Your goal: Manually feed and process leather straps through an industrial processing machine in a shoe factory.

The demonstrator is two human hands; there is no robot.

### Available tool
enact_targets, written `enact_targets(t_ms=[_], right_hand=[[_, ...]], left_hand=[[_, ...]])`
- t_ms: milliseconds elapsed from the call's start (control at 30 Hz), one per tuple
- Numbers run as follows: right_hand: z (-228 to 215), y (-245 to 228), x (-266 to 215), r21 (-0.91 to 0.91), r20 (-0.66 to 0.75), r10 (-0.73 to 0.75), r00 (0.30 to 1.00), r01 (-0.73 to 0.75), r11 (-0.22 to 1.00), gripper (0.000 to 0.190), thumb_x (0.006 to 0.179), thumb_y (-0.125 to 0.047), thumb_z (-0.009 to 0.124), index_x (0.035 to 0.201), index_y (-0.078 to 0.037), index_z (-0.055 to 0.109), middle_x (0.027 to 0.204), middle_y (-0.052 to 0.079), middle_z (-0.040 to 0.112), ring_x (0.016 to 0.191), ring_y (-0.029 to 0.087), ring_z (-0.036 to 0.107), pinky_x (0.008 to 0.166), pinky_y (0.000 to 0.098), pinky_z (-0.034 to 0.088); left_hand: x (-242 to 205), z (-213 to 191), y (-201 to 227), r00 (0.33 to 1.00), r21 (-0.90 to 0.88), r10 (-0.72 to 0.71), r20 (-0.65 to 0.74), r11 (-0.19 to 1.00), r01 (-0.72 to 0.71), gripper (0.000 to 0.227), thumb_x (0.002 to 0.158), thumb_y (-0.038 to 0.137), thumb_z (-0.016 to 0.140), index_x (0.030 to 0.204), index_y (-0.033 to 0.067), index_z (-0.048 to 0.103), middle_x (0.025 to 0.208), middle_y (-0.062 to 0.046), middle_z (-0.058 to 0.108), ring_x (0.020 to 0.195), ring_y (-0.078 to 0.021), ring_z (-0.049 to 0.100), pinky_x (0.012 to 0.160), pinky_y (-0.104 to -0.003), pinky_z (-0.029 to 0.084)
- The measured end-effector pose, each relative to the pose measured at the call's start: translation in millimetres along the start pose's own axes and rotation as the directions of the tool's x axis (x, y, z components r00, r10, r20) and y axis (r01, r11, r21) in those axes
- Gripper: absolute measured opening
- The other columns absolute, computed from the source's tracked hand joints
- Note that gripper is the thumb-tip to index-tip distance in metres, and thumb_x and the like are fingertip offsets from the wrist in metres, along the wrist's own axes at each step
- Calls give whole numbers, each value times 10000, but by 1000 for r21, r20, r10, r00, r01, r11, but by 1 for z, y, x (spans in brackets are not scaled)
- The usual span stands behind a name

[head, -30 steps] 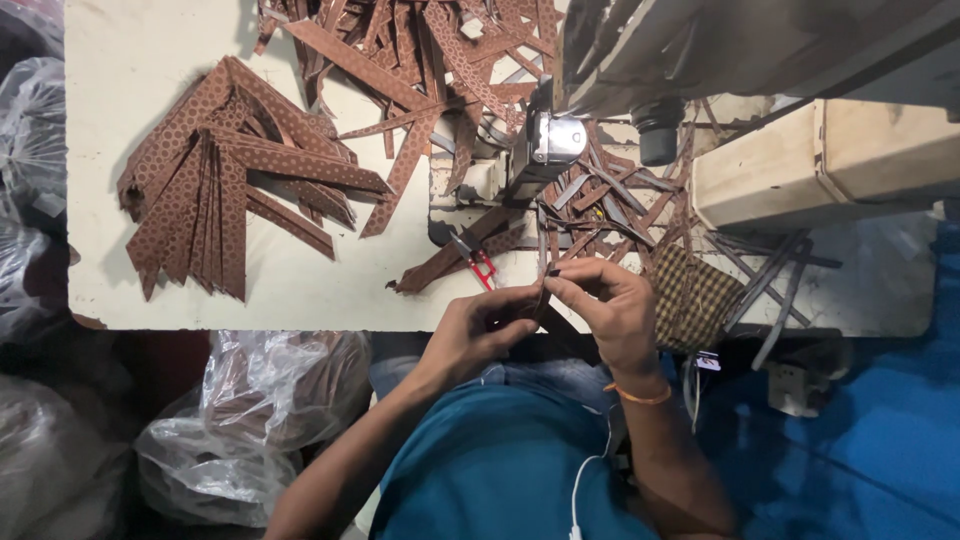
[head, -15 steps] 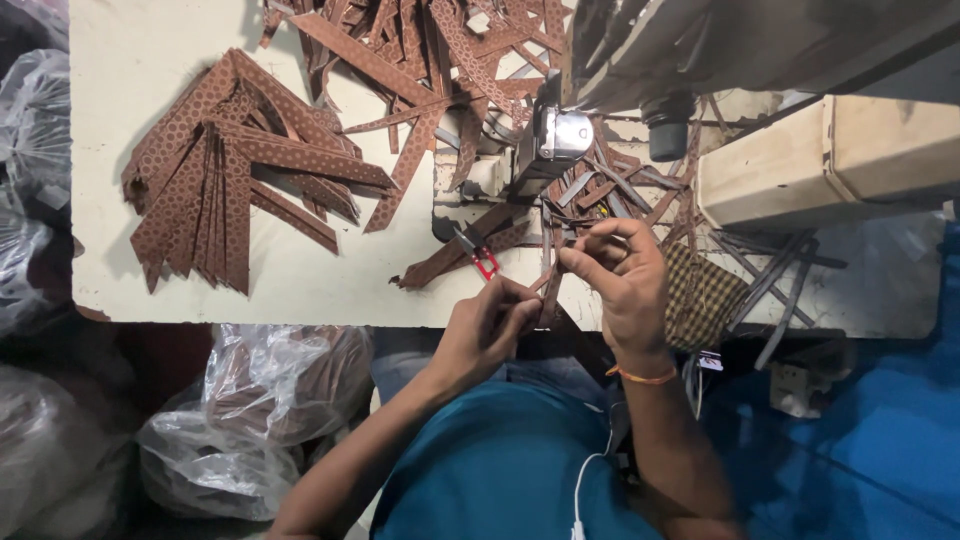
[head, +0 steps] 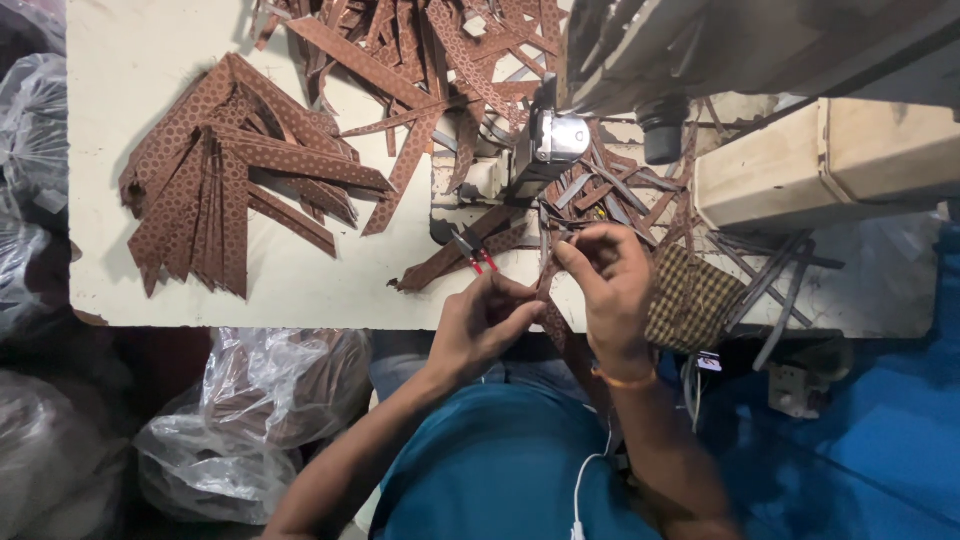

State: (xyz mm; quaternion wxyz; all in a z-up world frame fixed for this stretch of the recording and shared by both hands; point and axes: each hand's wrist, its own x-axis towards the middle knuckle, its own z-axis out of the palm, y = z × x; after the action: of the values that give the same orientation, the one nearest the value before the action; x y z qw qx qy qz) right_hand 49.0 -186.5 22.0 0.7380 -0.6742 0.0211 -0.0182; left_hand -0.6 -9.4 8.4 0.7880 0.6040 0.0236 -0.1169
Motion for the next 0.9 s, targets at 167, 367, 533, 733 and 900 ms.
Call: enact_targets(t_ms=[167, 367, 533, 733, 900], right_hand=[[9, -40, -26, -154, 180, 220, 959, -193, 969, 374, 945, -10, 660, 1301, -14, 544, 1041, 88, 734, 890, 118, 699, 784, 251, 578], [19, -65, -23, -613, 245, -209, 947, 319, 723, 482, 855, -22, 751, 1316, -22, 613, 1061, 127, 681, 894, 183, 709, 752, 295, 572], [27, -85, 12, -711, 329, -403, 854, 505, 490, 496, 850, -3, 741, 1334, -9, 633, 1083, 155, 653, 945, 270, 657, 826, 358, 564], [44, -101, 57, -661, 392, -291, 873, 487, 571, 416, 899, -11, 718, 1312, -22, 670, 1055, 175, 670, 942, 283, 679, 823, 371, 553], [43, -93, 63, -638, 327, -328, 886, 463, 615, 332, 947, -100, 779, 1256, -29, 684, 1019, 137, 717, 901, 245, 734, 783, 353, 568]], left_hand=[[16, -9, 38, 999, 176, 38, -15, 984, -35, 228, 930, 122, 770, 1070, -22, 662, 939, -96, 765, 842, -121, 725, 735, -284, 603], [45, -10, 73, 968, 430, 245, 64, 868, -248, 264, 939, 201, 768, 1075, 1, 664, 982, -130, 728, 793, -131, 714, 650, -283, 580], [81, -9, 83, 974, 250, 213, 77, 942, -226, 275, 968, 206, 751, 1097, 11, 606, 922, -70, 745, 847, -99, 736, 715, -264, 606], [125, -20, 76, 999, 42, 10, -40, 999, -8, 270, 911, 148, 761, 1098, 23, 612, 884, -55, 734, 790, -106, 718, 667, -265, 576], [133, -23, 65, 992, 57, 100, -71, 994, -96, 212, 928, 122, 768, 1067, 3, 660, 909, -48, 727, 803, -98, 700, 701, -251, 577]])
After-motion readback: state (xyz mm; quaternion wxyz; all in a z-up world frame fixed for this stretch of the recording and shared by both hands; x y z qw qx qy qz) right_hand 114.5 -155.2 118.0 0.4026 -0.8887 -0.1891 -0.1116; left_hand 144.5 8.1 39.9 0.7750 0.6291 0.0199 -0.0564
